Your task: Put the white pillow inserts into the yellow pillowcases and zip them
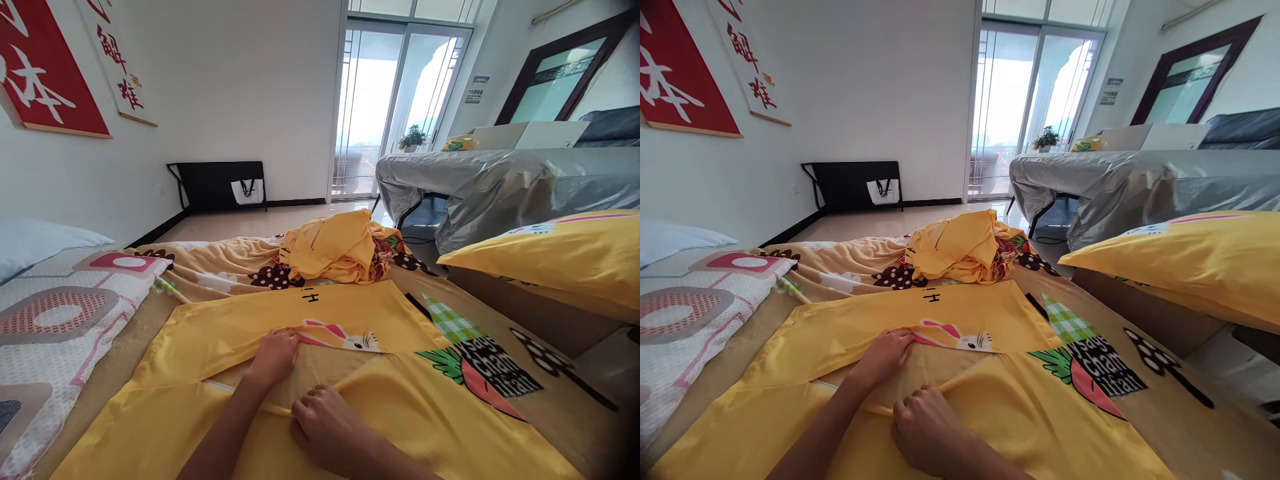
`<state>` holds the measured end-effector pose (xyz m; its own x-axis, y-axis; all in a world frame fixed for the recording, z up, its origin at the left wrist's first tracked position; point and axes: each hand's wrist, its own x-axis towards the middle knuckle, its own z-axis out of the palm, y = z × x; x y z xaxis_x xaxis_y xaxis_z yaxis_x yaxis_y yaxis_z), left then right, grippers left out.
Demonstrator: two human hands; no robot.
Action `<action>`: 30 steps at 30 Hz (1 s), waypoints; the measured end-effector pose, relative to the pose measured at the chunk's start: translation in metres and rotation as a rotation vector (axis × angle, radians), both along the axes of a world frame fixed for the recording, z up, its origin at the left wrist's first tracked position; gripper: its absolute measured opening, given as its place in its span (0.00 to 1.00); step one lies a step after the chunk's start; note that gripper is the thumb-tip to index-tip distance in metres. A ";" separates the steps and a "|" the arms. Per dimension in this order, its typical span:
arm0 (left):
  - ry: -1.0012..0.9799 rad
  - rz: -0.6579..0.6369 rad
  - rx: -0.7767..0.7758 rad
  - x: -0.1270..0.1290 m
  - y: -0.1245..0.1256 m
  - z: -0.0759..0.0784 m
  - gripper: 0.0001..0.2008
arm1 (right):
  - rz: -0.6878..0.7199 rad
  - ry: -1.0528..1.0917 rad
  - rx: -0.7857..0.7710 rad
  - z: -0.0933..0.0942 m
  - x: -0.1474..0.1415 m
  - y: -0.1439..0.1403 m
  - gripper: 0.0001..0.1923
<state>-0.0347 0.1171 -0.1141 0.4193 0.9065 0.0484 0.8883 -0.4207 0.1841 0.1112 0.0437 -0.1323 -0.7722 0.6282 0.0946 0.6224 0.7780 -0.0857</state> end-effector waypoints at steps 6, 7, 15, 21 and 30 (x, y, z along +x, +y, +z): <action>0.008 0.022 -0.011 -0.001 0.001 -0.010 0.22 | 0.005 0.015 0.036 -0.010 -0.001 -0.001 0.08; 0.012 0.022 -0.016 -0.002 0.002 -0.012 0.23 | 0.010 0.013 0.035 -0.010 -0.002 -0.002 0.08; 0.044 0.024 -0.066 -0.007 0.003 -0.015 0.26 | 0.048 0.014 0.045 -0.003 -0.002 -0.005 0.09; 0.006 0.065 -0.112 -0.010 0.005 -0.016 0.27 | 0.061 0.038 -0.024 -0.001 -0.004 -0.004 0.09; -0.059 0.035 -0.165 -0.014 0.008 -0.019 0.29 | -0.059 0.113 -0.267 0.003 -0.004 0.004 0.07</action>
